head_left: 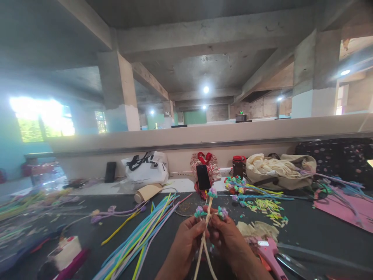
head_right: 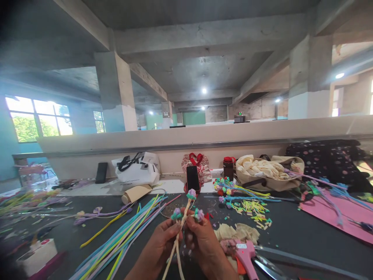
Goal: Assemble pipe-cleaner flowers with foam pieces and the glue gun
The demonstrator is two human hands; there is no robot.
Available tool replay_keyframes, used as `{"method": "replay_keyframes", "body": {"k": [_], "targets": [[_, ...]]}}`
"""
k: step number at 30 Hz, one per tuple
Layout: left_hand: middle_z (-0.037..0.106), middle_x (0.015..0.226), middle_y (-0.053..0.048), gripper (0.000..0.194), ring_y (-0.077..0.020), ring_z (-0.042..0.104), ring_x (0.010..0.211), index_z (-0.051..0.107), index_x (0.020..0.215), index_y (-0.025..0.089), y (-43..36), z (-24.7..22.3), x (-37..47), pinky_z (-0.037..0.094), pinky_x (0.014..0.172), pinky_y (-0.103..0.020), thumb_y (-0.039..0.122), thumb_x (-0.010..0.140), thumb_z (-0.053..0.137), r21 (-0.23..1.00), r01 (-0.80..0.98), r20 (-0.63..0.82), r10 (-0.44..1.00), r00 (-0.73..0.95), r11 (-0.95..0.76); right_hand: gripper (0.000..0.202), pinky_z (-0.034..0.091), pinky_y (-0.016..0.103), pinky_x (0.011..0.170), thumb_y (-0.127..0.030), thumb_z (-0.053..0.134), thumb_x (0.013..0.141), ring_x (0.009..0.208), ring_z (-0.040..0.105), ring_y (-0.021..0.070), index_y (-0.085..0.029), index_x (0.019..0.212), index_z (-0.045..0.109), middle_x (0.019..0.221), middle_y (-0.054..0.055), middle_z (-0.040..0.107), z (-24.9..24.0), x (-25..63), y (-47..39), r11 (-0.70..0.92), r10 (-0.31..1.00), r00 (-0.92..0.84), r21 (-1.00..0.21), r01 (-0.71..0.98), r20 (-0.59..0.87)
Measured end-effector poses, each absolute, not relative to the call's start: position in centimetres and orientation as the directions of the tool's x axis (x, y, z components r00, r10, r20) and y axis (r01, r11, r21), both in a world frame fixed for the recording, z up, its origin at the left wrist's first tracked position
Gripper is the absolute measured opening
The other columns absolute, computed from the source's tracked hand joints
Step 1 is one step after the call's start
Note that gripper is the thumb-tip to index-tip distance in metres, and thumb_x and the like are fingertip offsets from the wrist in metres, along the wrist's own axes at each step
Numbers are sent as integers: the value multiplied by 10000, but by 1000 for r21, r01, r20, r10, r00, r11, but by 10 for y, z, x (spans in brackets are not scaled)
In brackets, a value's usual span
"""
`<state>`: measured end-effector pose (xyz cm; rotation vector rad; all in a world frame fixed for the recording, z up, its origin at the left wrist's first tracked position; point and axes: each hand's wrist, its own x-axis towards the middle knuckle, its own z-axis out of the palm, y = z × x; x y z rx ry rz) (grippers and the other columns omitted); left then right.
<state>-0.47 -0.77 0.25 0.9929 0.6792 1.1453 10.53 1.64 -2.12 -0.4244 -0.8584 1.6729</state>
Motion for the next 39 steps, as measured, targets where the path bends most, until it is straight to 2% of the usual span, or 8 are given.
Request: {"method": "replay_keyframes", "body": {"k": [4, 9, 20, 24, 27, 32, 35, 39], "targets": [[596, 554, -47, 179, -116, 529, 431, 564, 656, 127, -8, 3, -4, 387, 401, -202, 301, 660, 606, 895, -436, 66, 938, 339, 95, 307, 255, 148, 341, -326, 682, 602, 325, 364, 41, -141, 828, 587, 368, -81, 418, -22, 104, 15, -95, 925, -319, -687, -720, 207], [614, 577, -61, 175, -131, 558, 474, 577, 713, 116, -11, 6, -2, 392, 436, -203, 290, 687, 583, 896, -436, 97, 925, 367, 79, 216, 299, 159, 363, -272, 697, 596, 307, 347, 38, -141, 722, 579, 329, -84, 414, -25, 103, 18, -58, 928, -275, -630, -774, 252], [617, 581, -48, 198, -131, 554, 481, 602, 701, 126, -10, 9, 1, 402, 477, -226, 305, 624, 641, 911, -406, 81, 937, 340, 68, 280, 260, 139, 338, -315, 733, 528, 293, 314, 17, -128, 647, 562, 323, -86, 402, -10, 104, 11, -33, 948, -237, -675, -737, 212], [603, 532, -36, 213, -128, 542, 456, 596, 657, 121, -11, 7, 3, 392, 466, -221, 291, 564, 686, 893, -447, 72, 964, 258, 52, 307, 220, 134, 316, -336, 725, 529, 301, 318, 24, -128, 711, 592, 345, -76, 425, -12, 106, 14, -32, 948, -244, -698, -715, 206], [602, 552, -14, 191, -111, 534, 462, 583, 638, 133, -10, 5, 1, 397, 469, -211, 264, 555, 694, 849, -529, 58, 992, 113, 10, 314, 283, 136, 363, -343, 726, 520, 359, 386, 30, -149, 735, 605, 458, -54, 505, -14, 107, 17, -24, 963, -210, -720, -694, 171], [577, 538, 30, 200, -84, 518, 467, 574, 650, 152, -3, 2, -4, 397, 485, -193, 229, 529, 714, 785, -616, 40, 998, -54, -65, 271, 359, 190, 476, -377, 687, 560, 458, 464, 78, -130, 659, 639, 529, -14, 566, -18, 103, 14, 134, 958, -193, -925, -355, 213], [572, 547, 35, 230, -80, 511, 476, 580, 646, 144, 0, 0, -5, 396, 493, -188, 213, 489, 733, 785, -610, 51, 992, -118, -113, 249, 376, 214, 564, -378, 650, 608, 586, 509, 123, -135, 663, 655, 612, 11, 608, -21, 97, 10, 301, 921, -195, -933, -196, 338], [564, 547, 30, 239, -89, 516, 482, 573, 643, 143, -4, 3, -4, 400, 495, -194, 210, 479, 733, 763, -642, 47, 997, -63, -77, 282, 340, 208, 507, -416, 604, 642, 529, 464, 115, -140, 638, 656, 549, 3, 572, -23, 95, 11, 321, 931, -151, -942, -95, 333]]}}
